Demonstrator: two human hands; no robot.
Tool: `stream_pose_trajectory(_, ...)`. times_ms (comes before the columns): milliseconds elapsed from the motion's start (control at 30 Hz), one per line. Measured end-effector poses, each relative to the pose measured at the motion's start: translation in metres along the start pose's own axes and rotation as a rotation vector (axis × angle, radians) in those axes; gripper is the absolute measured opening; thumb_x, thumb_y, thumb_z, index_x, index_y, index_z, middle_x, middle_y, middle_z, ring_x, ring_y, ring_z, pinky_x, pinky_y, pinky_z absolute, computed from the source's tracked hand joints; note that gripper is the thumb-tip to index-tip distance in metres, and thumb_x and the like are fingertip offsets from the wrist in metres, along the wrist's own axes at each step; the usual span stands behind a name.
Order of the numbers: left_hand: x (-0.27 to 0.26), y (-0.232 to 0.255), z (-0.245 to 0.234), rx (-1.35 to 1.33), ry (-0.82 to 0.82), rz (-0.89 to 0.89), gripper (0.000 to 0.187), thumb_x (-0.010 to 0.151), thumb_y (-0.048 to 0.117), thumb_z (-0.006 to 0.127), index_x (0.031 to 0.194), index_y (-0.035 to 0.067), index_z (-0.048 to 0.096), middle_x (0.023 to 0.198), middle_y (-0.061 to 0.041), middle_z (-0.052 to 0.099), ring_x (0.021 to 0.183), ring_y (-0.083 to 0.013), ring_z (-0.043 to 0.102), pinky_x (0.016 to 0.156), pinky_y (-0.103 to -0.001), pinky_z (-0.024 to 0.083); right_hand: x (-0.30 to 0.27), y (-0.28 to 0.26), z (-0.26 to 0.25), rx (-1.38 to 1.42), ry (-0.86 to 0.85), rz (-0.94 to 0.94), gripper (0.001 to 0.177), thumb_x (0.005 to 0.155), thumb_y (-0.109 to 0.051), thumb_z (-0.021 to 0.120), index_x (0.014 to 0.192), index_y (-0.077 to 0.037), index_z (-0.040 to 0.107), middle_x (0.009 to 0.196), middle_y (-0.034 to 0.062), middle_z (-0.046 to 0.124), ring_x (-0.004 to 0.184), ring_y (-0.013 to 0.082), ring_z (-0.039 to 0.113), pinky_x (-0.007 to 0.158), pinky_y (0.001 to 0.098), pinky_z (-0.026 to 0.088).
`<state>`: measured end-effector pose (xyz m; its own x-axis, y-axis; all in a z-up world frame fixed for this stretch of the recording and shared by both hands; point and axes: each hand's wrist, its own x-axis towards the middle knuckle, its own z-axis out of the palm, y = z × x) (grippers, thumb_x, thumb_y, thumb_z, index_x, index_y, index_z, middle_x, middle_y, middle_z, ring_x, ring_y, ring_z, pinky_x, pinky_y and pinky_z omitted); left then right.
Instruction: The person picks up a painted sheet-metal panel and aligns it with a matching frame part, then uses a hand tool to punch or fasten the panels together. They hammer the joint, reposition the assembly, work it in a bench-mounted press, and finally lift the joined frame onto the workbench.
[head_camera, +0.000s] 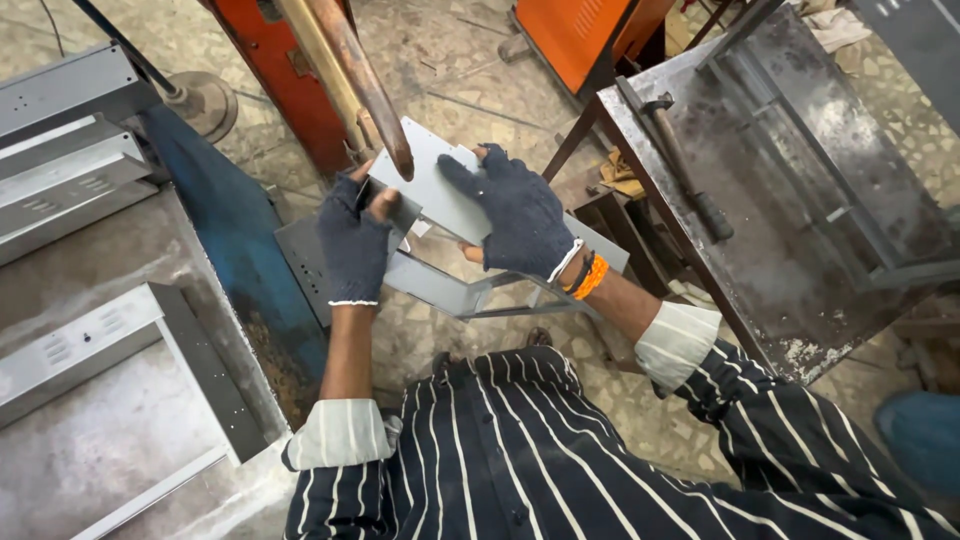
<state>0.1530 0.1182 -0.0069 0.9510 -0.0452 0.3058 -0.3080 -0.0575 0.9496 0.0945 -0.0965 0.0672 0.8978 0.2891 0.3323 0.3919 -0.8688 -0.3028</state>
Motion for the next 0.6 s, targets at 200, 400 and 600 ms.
stream_pose_trajectory(200,0.001,-0.006,0.01,0.034,0.08,-0.11,0.044,0.092,0.015,0.081,0.13,-0.001,0.066,0.113,-0.012,0.073,0.105,-0.016,0.066,0.097,-0.031,0.053,0.001,0.003,0.002,0.024,-0.032,0.016,0.097,0.062,-0.035,0.085,0.151,-0.018,0.051,0.137,0.0235,0.052,0.108,0.0391,0.061,0.088,0.0471,0.052)
stream_pose_trajectory(400,0.001,-0.024,0.006,-0.049,0.102,0.066,0.037,0.107,0.011,0.062,0.142,-0.002,0.058,0.136,-0.016,0.067,0.126,-0.0227,0.062,0.109,-0.036,0.045,-0.001,0.004,0.0,0.007,0.001,-0.032,0.1,0.06,-0.035,0.085,0.152,-0.017,0.05,0.141,0.024,0.051,0.11,0.0397,0.061,0.089,0.0472,0.052)
stream_pose_trajectory(600,-0.005,-0.013,0.002,0.211,0.086,-0.003,0.029,0.109,0.012,0.053,0.134,0.008,0.066,0.123,-0.016,0.072,0.118,-0.0234,0.068,0.103,-0.035,0.049,0.004,0.0,-0.008,0.004,-0.084,0.016,0.098,0.061,-0.035,0.085,0.152,-0.02,0.05,0.141,0.0239,0.05,0.109,0.0401,0.061,0.089,0.0475,0.051)
